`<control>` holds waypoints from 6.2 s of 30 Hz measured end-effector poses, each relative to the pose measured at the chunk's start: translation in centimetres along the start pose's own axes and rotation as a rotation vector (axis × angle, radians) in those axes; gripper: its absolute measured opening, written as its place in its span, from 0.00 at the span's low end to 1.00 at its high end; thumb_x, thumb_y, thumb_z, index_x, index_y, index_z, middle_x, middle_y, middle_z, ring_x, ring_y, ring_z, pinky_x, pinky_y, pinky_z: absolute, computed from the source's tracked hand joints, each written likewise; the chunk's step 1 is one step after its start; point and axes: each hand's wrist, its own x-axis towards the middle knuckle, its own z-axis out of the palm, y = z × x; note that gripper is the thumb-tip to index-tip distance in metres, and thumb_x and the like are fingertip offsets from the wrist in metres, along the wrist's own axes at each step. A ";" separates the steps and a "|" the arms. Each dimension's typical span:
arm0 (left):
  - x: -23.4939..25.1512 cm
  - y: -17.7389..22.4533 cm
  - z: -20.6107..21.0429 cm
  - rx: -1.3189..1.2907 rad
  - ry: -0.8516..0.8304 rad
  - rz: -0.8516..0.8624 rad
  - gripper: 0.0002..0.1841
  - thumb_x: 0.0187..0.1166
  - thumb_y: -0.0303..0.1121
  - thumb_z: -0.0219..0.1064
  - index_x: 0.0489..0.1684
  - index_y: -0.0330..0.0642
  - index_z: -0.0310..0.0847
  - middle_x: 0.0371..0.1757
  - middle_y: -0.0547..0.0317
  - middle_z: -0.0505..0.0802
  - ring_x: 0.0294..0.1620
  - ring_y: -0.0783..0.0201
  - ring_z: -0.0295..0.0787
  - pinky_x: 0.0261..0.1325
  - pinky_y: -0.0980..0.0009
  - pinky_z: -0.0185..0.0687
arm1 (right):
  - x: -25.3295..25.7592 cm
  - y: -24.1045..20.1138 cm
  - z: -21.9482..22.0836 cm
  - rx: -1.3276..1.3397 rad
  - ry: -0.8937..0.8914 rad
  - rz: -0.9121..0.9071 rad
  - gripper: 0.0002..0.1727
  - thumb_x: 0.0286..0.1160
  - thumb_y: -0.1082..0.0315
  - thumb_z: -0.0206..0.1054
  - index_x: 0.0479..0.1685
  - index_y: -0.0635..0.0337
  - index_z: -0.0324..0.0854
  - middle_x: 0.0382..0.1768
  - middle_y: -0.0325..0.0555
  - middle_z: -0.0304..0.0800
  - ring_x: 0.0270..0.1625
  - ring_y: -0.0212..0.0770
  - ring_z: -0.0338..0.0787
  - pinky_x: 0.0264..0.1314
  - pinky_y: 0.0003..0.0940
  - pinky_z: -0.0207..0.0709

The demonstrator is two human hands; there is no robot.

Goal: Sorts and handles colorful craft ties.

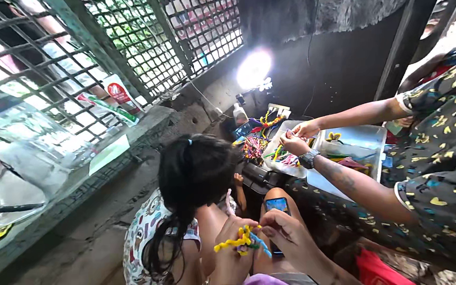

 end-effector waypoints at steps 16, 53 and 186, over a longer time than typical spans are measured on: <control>0.0 1.8 0.8 -0.393 -0.147 -0.611 0.05 0.79 0.23 0.65 0.47 0.38 0.82 0.31 0.68 0.90 0.26 0.78 0.84 0.31 0.79 0.83 | -1.1 1.2 -1.1 -0.194 0.096 -0.293 0.05 0.84 0.63 0.65 0.43 0.53 0.82 0.43 0.36 0.86 0.50 0.24 0.87 0.54 0.16 0.83; 1.0 1.2 -2.1 -0.133 -0.491 -0.571 0.08 0.77 0.31 0.66 0.48 0.39 0.85 0.34 0.70 0.88 0.30 0.82 0.82 0.36 0.81 0.80 | 1.3 -1.4 -2.4 0.337 0.211 0.192 0.11 0.86 0.65 0.60 0.45 0.52 0.90 0.37 0.28 0.91 0.32 0.20 0.84 0.36 0.17 0.80; -1.2 -5.8 -4.9 -0.819 0.104 -0.737 0.06 0.76 0.35 0.74 0.35 0.51 0.81 0.17 0.68 0.83 0.19 0.71 0.84 0.34 0.73 0.89 | -7.2 3.9 -2.8 -0.545 -0.112 0.577 0.28 0.71 0.56 0.69 0.68 0.63 0.80 0.52 0.56 0.88 0.56 0.55 0.87 0.59 0.59 0.79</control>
